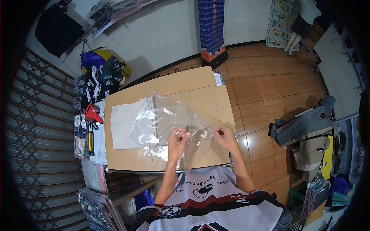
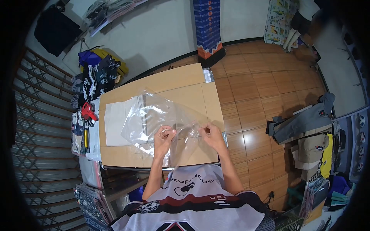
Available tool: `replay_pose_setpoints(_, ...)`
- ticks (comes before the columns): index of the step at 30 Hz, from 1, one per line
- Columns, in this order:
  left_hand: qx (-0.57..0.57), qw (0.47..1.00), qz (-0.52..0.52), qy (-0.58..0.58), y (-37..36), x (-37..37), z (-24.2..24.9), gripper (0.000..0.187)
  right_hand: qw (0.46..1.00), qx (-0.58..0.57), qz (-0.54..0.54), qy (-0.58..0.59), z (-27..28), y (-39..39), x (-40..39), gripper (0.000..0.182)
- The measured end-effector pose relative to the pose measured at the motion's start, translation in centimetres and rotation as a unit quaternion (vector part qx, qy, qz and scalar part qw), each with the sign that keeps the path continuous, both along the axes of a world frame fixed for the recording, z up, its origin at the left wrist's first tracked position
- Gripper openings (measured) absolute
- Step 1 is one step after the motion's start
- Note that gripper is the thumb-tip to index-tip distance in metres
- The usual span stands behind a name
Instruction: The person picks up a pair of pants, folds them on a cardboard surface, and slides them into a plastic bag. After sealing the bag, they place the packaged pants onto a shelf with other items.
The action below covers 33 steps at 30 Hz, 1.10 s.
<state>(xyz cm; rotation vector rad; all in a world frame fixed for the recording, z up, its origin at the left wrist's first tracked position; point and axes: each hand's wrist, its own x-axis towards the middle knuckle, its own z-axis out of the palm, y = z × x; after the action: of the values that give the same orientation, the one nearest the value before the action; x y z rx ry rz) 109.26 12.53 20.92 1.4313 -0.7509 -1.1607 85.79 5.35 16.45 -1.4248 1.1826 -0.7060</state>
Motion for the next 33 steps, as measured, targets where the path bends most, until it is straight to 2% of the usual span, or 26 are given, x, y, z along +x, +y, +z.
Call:
replay_pose_setpoints(3,-0.007,0.998,-0.046,-0.03,0.2,-0.8,0.0,0.023,0.984,-0.12,-0.131,-0.009,5.1,0.4,1.5,0.023)
replay_pose_setpoints(6,-0.005,0.995,-0.072,-0.065,0.4,-2.2,0.6,0.022,0.985,-0.153,-0.074,0.011,4.9,-0.4,0.8,0.031)
replay_pose_setpoints(9,-0.01,0.99,-0.08,-0.117,0.6,-3.1,0.6,0.038,0.975,-0.203,-0.069,0.059,5.1,-0.7,0.6,0.025)
replay_pose_setpoints(12,-0.071,0.946,-0.132,-0.288,1.4,-4.7,3.8,0.06,0.973,-0.185,-0.108,0.09,5.5,-0.6,0.4,0.017)
replay_pose_setpoints(13,-0.05,0.935,-0.161,-0.312,2.0,-5.0,4.2,0.077,0.97,-0.187,-0.122,0.094,5.5,-0.6,0.3,0.017)
replay_pose_setpoints(16,-0.069,0.874,-0.223,-0.426,3.0,-6.1,5.3,0.078,0.962,-0.188,-0.165,0.107,5.8,-0.7,-0.6,0.017)
replay_pose_setpoints(20,-0.06,0.865,-0.243,-0.435,3.5,-5.9,3.1,0.058,0.946,-0.191,-0.232,0.125,6.5,-1.0,-2.9,0.018)
replay_pose_setpoints(25,-0.106,0.859,-0.225,-0.447,1.2,-5.0,4.5,0.034,0.902,-0.215,-0.344,0.146,5.7,-1.3,-7.7,0.02)
replay_pose_setpoints(33,-0.223,0.824,-0.189,-0.486,-9.5,-5.8,5.8,0.025,0.832,-0.183,-0.495,0.17,3.4,0.3,-12.8,0.023)
